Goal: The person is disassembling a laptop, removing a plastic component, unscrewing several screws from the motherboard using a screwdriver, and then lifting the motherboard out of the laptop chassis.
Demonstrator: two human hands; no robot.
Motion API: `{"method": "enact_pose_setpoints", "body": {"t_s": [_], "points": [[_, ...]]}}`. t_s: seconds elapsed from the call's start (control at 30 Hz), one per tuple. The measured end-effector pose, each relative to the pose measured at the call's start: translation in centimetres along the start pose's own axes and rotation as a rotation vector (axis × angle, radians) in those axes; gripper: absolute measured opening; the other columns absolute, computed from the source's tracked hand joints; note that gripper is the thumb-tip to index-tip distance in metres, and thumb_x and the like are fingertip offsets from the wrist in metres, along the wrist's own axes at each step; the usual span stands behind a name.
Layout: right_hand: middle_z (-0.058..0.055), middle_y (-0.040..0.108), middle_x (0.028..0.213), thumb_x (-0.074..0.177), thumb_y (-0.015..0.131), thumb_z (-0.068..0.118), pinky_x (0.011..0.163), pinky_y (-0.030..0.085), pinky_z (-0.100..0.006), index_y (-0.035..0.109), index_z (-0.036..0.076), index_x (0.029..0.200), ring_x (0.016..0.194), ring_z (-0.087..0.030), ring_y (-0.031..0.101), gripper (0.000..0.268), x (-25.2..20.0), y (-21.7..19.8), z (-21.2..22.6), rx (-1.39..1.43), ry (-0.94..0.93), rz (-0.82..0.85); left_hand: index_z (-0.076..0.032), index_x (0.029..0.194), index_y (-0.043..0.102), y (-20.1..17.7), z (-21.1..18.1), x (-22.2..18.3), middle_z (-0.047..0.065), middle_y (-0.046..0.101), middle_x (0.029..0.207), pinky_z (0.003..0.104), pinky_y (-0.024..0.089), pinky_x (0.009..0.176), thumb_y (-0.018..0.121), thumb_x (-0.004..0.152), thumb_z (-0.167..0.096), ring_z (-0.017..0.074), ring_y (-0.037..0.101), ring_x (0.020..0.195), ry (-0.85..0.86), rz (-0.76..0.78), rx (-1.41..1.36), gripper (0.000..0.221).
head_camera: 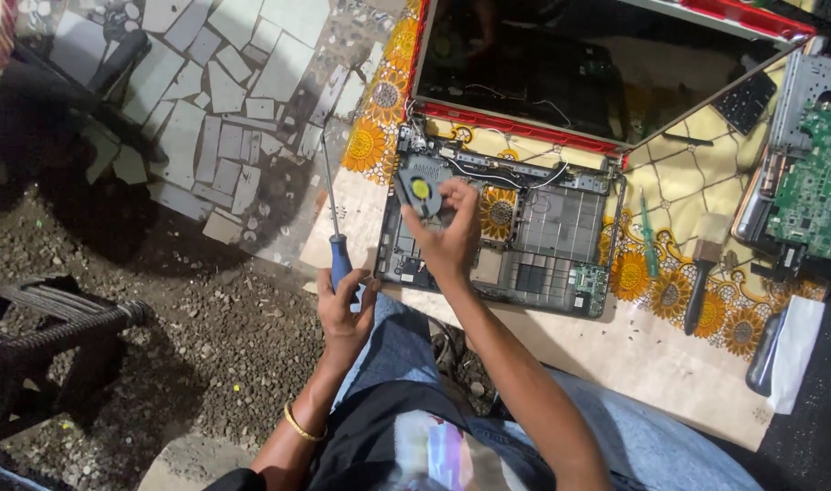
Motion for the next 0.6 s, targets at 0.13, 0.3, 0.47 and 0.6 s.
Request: {"method": "enact_pose_setpoints", "body": {"t_s": [0.13, 0.3, 0.47, 0.6], "points": [[-0.016, 0.068, 0.121, 0.088, 0.088, 0.047, 0.09, 0.056, -0.048, 0.059, 0.006, 0.139, 0.105, -0.031, 0.069, 0.072, -2.0, -3.7, 1.3, 0.404, 0.208, 0.209, -0.018, 0.124, 0.077, 0.3, 0.6, -0.4, 0.009, 0.054, 0.101, 0.041, 0.059, 0.047, 0.083, 0.101, -0.014, 0.0282, 0.068, 0.058, -0.005, -0.017, 0.01, 0.024], [-0.026, 0.073, 0.128, 0.091, 0.06, 0.04, 0.078, 0.065, -0.05, 0.061, 0.011, 0.15, 0.102, -0.043, 0.075, 0.066, -1.7, -8.6, 1.2, 1.148, 0.522, 0.369, -0.018, 0.124, 0.076, 0.5, 1.0, -0.6, 0.011, 0.052, 0.101, 0.042, 0.058, 0.05, 0.081, 0.103, -0.012, 0.0274, 0.065, 0.056, 0.002, -0.027, -0.024, 0.022], [-0.029, 0.077, 0.128, 0.097, 0.058, 0.047, 0.074, 0.071, -0.056, 0.069, 0.018, 0.145, 0.102, -0.053, 0.079, 0.057, -0.4, -10.2, -0.9, 1.216, 0.544, 0.335, -0.018, 0.125, 0.077, 0.6, 1.0, -0.7, 0.01, 0.053, 0.101, 0.041, 0.059, 0.051, 0.083, 0.101, -0.013, 0.0274, 0.065, 0.057, 0.018, -0.031, -0.013, 0.025], [-0.029, 0.081, 0.107, 0.099, 0.069, 0.025, 0.062, 0.071, -0.046, 0.074, 0.009, 0.127, 0.086, -0.048, 0.083, 0.033, 2.0, -12.9, 1.4, 1.005, 0.475, 0.221, -0.017, 0.125, 0.077, 1.0, 2.8, -1.5, 0.01, 0.053, 0.101, 0.041, 0.057, 0.05, 0.084, 0.101, -0.012, 0.027, 0.065, 0.058, 0.019, -0.023, 0.005, 0.026]]}}
Point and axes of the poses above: each hand's wrist, its own x-axis towards the middle knuckle, its own y-axis out of the palm, z = x × y, the point moved 1 cm from there along x, towards the middle knuckle
